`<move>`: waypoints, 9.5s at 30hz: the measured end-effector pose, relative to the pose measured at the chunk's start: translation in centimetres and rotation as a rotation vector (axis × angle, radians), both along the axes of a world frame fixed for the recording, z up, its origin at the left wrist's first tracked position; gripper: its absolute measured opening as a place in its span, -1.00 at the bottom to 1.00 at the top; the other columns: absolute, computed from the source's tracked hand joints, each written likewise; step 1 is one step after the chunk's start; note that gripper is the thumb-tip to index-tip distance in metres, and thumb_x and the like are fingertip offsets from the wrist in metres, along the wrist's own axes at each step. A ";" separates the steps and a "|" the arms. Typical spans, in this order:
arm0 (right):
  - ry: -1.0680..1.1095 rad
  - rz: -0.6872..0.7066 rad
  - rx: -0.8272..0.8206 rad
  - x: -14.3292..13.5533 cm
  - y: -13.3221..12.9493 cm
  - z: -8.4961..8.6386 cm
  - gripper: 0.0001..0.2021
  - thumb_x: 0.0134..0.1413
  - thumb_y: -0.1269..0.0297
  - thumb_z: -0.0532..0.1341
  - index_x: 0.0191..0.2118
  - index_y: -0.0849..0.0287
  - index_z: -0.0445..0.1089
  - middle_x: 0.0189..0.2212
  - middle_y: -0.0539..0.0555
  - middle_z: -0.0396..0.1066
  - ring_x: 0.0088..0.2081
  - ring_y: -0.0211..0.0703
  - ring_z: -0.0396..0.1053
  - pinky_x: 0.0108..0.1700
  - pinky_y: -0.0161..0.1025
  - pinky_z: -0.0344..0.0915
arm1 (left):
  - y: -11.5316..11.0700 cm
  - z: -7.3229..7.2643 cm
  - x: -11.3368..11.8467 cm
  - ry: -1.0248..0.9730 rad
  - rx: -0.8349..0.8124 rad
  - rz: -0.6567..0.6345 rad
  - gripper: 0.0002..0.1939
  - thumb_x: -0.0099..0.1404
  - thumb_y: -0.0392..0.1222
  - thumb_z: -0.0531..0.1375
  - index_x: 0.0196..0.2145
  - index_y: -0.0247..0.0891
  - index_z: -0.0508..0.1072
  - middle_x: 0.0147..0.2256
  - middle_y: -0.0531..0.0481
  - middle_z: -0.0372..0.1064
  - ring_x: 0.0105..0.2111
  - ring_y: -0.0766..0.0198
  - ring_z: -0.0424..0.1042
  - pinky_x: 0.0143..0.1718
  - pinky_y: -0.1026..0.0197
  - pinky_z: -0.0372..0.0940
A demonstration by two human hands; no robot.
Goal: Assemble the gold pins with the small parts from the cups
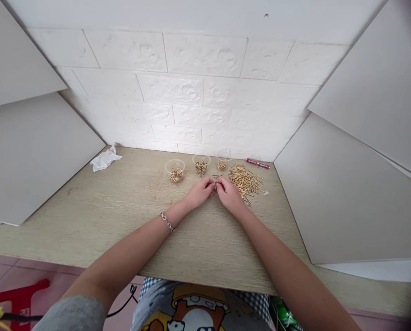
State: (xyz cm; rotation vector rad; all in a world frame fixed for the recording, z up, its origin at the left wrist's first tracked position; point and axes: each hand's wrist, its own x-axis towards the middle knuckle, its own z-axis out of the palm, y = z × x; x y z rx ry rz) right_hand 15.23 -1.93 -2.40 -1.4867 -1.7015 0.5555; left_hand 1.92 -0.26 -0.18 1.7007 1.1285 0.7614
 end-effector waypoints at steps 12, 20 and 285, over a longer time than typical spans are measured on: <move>-0.018 0.020 0.007 0.1 0.1 0.0 -0.84 0.04 0.29 -0.03 -0.42 0.11 0.27 -0.50 0.02 0.35 -0.44 -0.15 0.27 -0.39 -0.27 0.12 | 0.3 -0.6 -0.1 0.054 0.052 -0.030 -0.84 0.23 -0.18 -0.01 -0.45 -0.27 0.27 -0.55 0.09 0.24 -0.49 0.33 0.28 -0.42 0.27 0.19; -0.037 0.014 0.002 0.0 0.0 0.0 -0.84 0.04 0.29 -0.04 -0.44 0.11 0.24 -0.51 0.02 0.33 -0.44 -0.15 0.26 -0.38 -0.26 0.10 | 0.4 -0.8 -0.1 0.064 0.064 -0.043 -0.83 0.23 -0.18 -0.02 -0.46 -0.26 0.26 -0.56 0.10 0.25 -0.50 0.32 0.27 -0.42 0.26 0.17; -0.024 0.061 0.027 0.1 0.0 0.0 -0.82 0.12 0.31 -0.04 -0.35 0.13 0.29 -0.48 0.01 0.36 -0.40 -0.19 0.29 -0.33 -0.27 0.14 | 0.5 -0.7 -0.5 0.138 0.070 -0.176 -0.68 0.30 -0.13 -0.14 -0.54 -0.27 0.20 -0.58 0.10 0.21 -0.63 0.44 0.19 -0.54 0.32 0.13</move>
